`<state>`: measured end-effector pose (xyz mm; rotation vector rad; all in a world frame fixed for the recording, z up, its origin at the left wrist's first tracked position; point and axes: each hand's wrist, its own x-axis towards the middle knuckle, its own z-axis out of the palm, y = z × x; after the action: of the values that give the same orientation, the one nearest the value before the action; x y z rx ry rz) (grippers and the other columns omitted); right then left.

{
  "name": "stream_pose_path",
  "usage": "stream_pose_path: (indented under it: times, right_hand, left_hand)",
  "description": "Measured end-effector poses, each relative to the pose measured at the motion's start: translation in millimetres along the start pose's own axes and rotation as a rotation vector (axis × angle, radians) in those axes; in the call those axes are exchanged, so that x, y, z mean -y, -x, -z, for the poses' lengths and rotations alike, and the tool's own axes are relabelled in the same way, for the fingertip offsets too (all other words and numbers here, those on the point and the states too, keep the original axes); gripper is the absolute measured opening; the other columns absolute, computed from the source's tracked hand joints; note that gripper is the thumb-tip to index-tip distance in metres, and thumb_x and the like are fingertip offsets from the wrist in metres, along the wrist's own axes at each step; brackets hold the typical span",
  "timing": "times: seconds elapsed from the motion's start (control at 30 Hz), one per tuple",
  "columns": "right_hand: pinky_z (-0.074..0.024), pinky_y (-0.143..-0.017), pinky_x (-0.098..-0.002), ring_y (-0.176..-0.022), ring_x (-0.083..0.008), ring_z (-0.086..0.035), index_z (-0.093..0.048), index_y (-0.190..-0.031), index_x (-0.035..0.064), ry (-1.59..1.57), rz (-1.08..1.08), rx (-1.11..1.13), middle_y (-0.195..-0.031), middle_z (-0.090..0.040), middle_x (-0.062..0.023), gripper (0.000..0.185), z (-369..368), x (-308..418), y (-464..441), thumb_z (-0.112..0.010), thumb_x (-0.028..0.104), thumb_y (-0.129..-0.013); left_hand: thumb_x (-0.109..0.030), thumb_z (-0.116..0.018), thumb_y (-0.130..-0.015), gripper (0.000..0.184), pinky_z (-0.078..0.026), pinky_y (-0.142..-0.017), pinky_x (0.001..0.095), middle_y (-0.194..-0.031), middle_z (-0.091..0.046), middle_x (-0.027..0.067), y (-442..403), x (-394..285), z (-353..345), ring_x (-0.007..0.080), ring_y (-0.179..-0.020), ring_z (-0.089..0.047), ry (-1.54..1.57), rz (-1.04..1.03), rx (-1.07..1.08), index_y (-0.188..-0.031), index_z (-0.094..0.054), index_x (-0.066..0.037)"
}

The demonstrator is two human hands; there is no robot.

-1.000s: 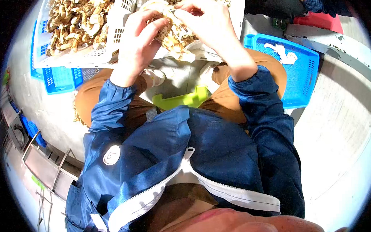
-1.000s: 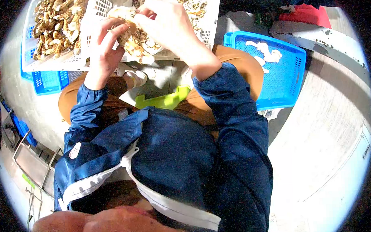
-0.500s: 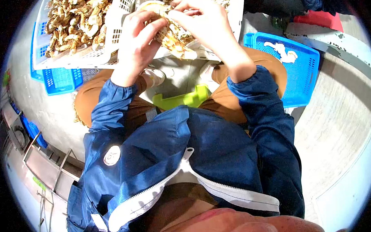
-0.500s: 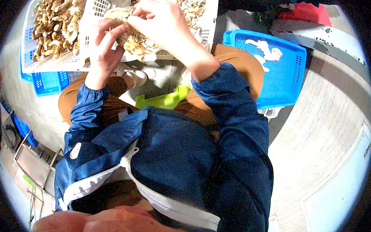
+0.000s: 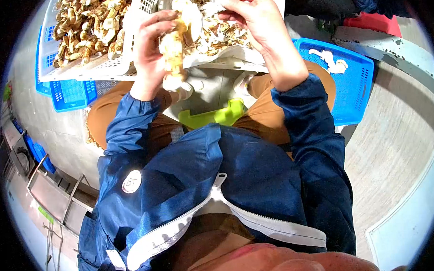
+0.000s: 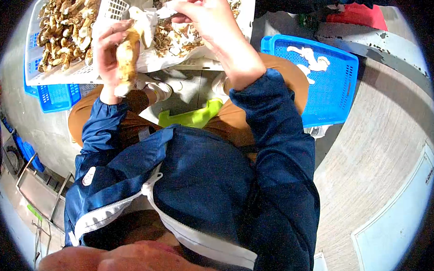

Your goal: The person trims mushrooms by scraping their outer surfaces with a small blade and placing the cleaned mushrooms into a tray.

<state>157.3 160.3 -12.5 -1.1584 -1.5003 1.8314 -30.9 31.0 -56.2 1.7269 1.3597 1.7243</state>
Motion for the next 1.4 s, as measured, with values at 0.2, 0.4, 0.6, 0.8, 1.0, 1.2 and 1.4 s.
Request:
stream_pose_path:
  times: [0.2, 0.4, 0.6, 0.8, 1.0, 1.2, 1.4]
  right_hand:
    - [-0.0472, -0.072, -0.0277, -0.078, -0.0147, -0.060, -0.062, -0.082, 0.0017, 0.407, 0.644, -0.129, -0.084, -0.062, -0.0065, 0.012, 0, 2, 1, -0.070, 0.008, -0.088]
    - [-0.0493, -0.074, -0.0254, -0.082, -0.0117, -0.061, -0.066, -0.089, 0.0002, 0.077, 0.386, 0.057, -0.094, -0.066, -0.0065, 0.008, -9, 4, 4, -0.070, 0.007, -0.090]
    - [-0.0519, -0.076, -0.0252, -0.084, -0.0112, -0.063, -0.070, -0.094, -0.0017, 0.104, 0.296, 0.106, -0.103, -0.071, -0.0077, 0.011, -8, 5, 6, -0.071, 0.008, -0.090]
    - [-0.0519, -0.074, -0.0255, -0.084, -0.0116, -0.063, -0.069, -0.092, -0.0022, 0.146, 0.288, 0.086, -0.099, -0.071, -0.0075, 0.010, -11, 6, 9, -0.070, 0.007, -0.090]
    - [-0.0466, -0.061, -0.0233, -0.068, -0.0085, -0.058, -0.065, -0.083, 0.0030, -0.037, 0.143, 0.124, -0.079, -0.066, -0.0028, 0.009, -5, -6, 0, -0.068, 0.007, -0.091]
    - [-0.0451, -0.050, -0.0266, -0.057, -0.0105, -0.058, -0.064, -0.082, 0.0029, 0.293, 0.009, -0.077, -0.070, -0.063, -0.0045, 0.009, 5, -8, -7, -0.065, 0.007, -0.089]
    - [-0.0476, -0.053, -0.0284, -0.059, -0.0130, -0.062, -0.063, -0.082, -0.0009, 0.392, 0.213, -0.069, -0.075, -0.063, -0.0082, 0.010, -1, 22, 6, -0.067, 0.006, -0.088]
  left_hand:
    - [0.005, -0.067, -0.090, 0.049, -0.043, -0.112, 0.0366, -0.140, -0.056, 0.0136, 6, -4, 9, 0.0238, -0.132, -0.052, 0.601, 0.568, -0.093, -0.134, -0.048, -0.007]
    - [0.004, -0.065, -0.092, 0.048, -0.042, -0.113, 0.0375, -0.141, -0.056, 0.0135, 8, 2, 6, 0.0228, -0.134, -0.050, 0.736, 0.673, -0.127, -0.135, -0.047, -0.006]
    - [-0.003, -0.068, -0.092, 0.040, -0.042, -0.112, 0.0386, -0.143, -0.053, 0.0200, 2, 4, 2, 0.0273, -0.132, -0.051, 0.471, 0.460, -0.021, -0.130, -0.054, -0.001]
    - [0.006, -0.069, -0.088, 0.041, -0.044, -0.111, 0.0396, -0.140, -0.054, 0.0212, 4, 10, 3, 0.0281, -0.131, -0.054, 0.416, 0.355, 0.021, -0.126, -0.055, -0.001]
    - [0.006, -0.063, -0.092, 0.037, -0.045, -0.110, 0.0383, -0.141, -0.054, 0.0194, 9, 13, 3, 0.0262, -0.130, -0.053, 0.560, 0.446, 0.027, -0.127, -0.055, -0.001]
    - [0.001, -0.073, -0.087, 0.049, -0.049, -0.104, 0.0336, -0.128, -0.064, 0.0121, 2, -1, 12, 0.0207, -0.122, -0.060, 0.725, 0.736, -0.054, -0.132, -0.055, 0.000]
    - [-0.015, -0.074, -0.089, 0.051, -0.048, -0.088, 0.0237, -0.113, -0.068, 0.0056, 6, 16, 31, 0.0122, -0.102, -0.062, 0.545, 0.938, -0.119, -0.134, -0.059, 0.004]
